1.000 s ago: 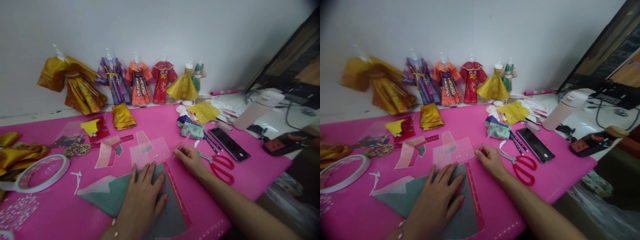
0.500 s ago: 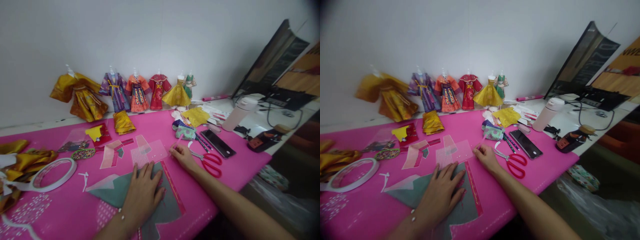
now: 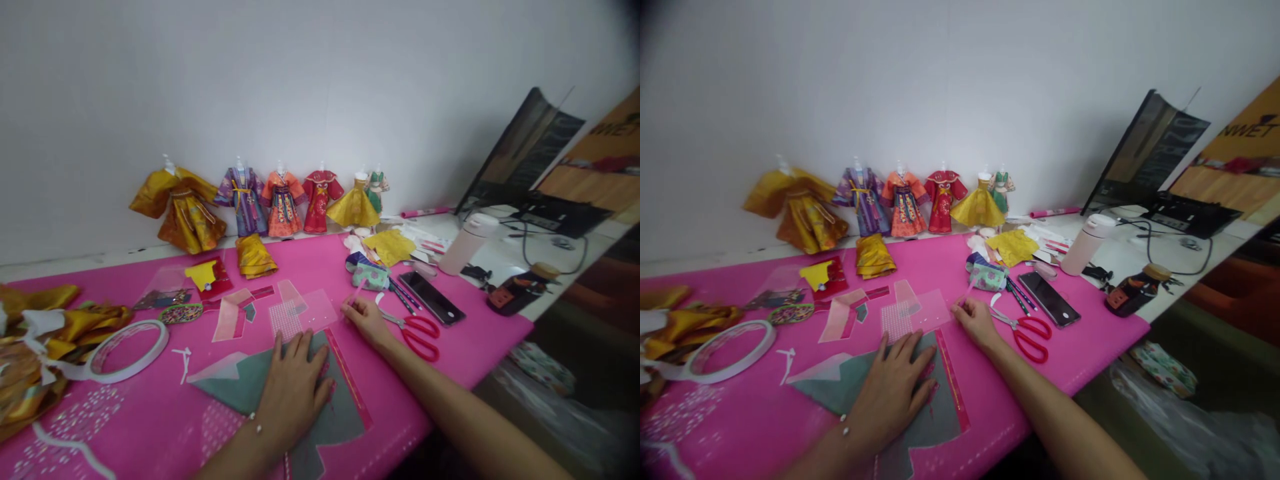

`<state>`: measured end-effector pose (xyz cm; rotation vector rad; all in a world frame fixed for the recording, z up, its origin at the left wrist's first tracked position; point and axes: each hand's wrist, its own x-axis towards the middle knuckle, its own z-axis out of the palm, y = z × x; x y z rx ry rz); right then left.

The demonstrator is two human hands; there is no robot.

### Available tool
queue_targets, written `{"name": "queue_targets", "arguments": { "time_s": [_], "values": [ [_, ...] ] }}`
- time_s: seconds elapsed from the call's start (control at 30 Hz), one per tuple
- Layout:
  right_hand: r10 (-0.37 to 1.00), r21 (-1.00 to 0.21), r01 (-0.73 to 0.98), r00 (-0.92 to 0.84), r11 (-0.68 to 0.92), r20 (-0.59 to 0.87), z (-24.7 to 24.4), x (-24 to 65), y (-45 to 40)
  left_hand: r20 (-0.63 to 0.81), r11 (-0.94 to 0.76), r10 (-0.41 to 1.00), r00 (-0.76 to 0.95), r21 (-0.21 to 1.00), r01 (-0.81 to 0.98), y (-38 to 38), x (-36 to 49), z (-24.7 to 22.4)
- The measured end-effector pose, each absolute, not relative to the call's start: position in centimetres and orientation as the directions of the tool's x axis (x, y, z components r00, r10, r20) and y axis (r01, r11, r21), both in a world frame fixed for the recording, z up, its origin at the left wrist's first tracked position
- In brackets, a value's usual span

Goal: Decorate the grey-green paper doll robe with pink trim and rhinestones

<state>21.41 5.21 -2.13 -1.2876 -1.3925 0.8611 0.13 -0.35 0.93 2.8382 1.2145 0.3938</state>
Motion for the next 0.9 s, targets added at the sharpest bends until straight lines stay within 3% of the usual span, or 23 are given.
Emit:
{"name": "queue_targets", "arguments": {
  "time_s": [0.9],
  "values": [
    [0.970, -0.935, 0.289, 0.072, 0.204, 0.233, -3.2, 21.4, 5.7, 0.084, -0.646, 0.760, 0.644, 0.201, 0.737, -0.1, 0.0, 1.0]
  ]
}}
